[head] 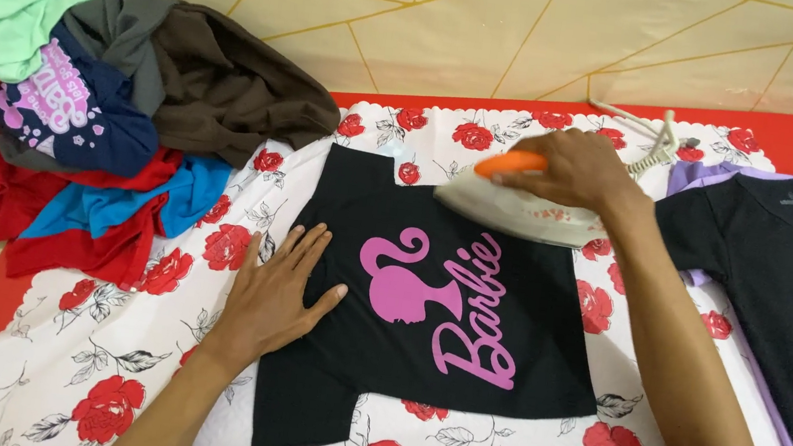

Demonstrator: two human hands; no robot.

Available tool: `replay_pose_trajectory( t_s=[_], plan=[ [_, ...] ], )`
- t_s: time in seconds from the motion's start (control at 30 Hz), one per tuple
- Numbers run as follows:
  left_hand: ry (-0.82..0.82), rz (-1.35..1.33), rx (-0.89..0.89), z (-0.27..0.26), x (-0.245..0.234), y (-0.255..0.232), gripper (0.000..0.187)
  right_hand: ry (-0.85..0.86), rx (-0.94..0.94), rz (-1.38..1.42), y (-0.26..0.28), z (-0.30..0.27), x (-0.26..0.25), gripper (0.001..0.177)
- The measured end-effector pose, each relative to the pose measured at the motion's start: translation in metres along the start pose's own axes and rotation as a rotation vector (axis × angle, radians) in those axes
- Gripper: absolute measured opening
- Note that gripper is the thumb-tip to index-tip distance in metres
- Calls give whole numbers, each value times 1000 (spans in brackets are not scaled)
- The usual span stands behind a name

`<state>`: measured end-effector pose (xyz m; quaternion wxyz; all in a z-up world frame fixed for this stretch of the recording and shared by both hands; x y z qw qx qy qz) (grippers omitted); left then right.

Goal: Ironing a black t-shirt with a pink logo on a floral surface and folding it.

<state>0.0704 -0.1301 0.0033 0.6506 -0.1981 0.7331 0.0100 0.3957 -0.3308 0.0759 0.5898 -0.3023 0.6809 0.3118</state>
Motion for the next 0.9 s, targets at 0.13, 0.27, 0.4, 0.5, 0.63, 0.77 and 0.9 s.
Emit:
replay_pose_trajectory(
  t_s=[0.13,0.27,0.4,0.5,0.63,0.77,0.9],
  plan=[
    [69,-9,-26,1,-3,0,73,259,-1,131,10,-21,-28,48],
    [56,-19,-16,1,1,2,72,123,44,24,-12,3,4,52],
    [65,-11,-23,3,1,6,71,158,37,50,-5,-9,-11,55],
    [97,-28,-41,2,0,6,69,306,-3,125,6,-20,-22,48],
    [94,-21,-30,4,2,9,68,150,10,27,-2,-2,3,51],
    [88,-15,-20,4,1,11,67,168,-71,11,13,-10,-3,55],
    [86,-18,-1,5,2,15,68,121,-41,-10,24,-7,5,54]
  ],
)
Point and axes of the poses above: each hand's wrist, its own z-axis towards the middle knuckle, its own x-axis out of the palm, y = z × x, the point moved 1 cm from there along z, towards the middle knuckle, and after that the axes turned 9 degrees about y, right-handed, at the moved point
